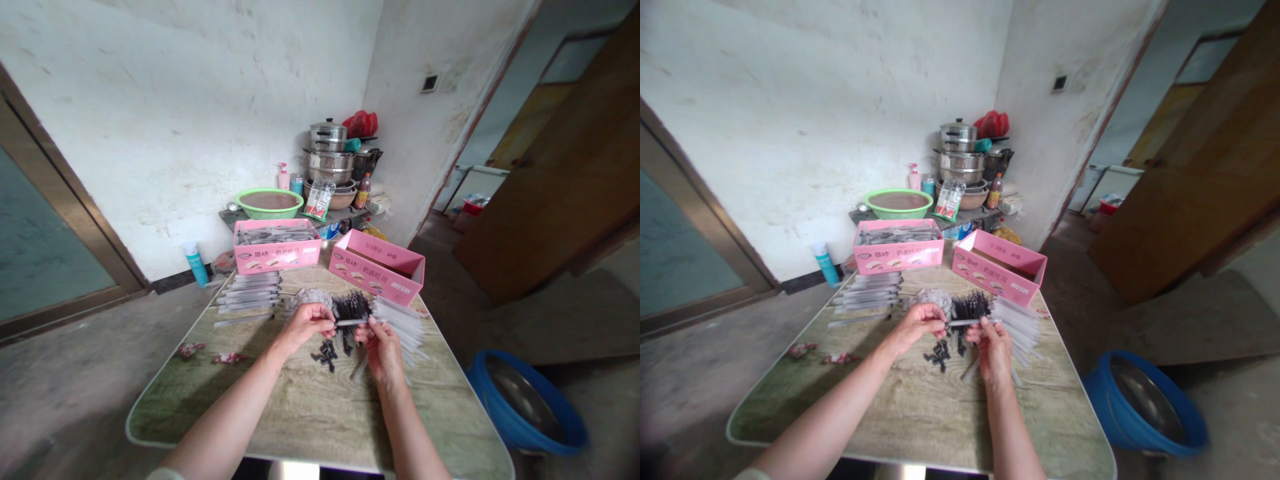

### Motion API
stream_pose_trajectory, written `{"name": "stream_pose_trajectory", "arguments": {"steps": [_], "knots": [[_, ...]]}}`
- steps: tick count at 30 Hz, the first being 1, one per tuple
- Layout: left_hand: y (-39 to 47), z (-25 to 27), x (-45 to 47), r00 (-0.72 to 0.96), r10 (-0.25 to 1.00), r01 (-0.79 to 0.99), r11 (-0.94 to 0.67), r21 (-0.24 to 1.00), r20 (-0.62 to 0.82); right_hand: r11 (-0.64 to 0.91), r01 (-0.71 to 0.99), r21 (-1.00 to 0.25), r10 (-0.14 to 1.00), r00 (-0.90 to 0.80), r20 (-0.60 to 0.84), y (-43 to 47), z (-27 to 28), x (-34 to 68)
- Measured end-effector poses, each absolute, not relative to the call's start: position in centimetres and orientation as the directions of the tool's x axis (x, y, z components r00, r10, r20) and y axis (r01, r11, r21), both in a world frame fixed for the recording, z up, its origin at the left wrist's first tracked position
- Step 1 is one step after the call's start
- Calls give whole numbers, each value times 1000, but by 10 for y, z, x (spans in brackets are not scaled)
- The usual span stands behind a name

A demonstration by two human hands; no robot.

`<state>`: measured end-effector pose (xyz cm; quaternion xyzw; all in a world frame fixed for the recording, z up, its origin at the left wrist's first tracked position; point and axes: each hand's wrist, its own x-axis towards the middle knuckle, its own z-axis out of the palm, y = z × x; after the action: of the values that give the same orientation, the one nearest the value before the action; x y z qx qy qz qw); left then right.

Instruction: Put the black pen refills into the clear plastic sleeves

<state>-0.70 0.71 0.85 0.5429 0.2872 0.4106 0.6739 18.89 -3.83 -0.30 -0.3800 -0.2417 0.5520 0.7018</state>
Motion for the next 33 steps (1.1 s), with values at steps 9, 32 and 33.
{"name": "stream_pose_trajectory", "arguments": {"steps": [9, 32, 33], "knots": [[6, 10, -6, 486, 872, -246, 75, 966, 56, 104, -588, -802, 958, 277, -79, -38, -3, 188], [7, 6, -7, 481, 875, -88, -14, 996, 55, 111, -581, -806, 955, 288, -75, -38, -3, 187], [7, 6, -7, 475, 878, -92, -26, 995, 67, 111, -579, -808, 954, 290, -76, -38, -3, 187]]}}
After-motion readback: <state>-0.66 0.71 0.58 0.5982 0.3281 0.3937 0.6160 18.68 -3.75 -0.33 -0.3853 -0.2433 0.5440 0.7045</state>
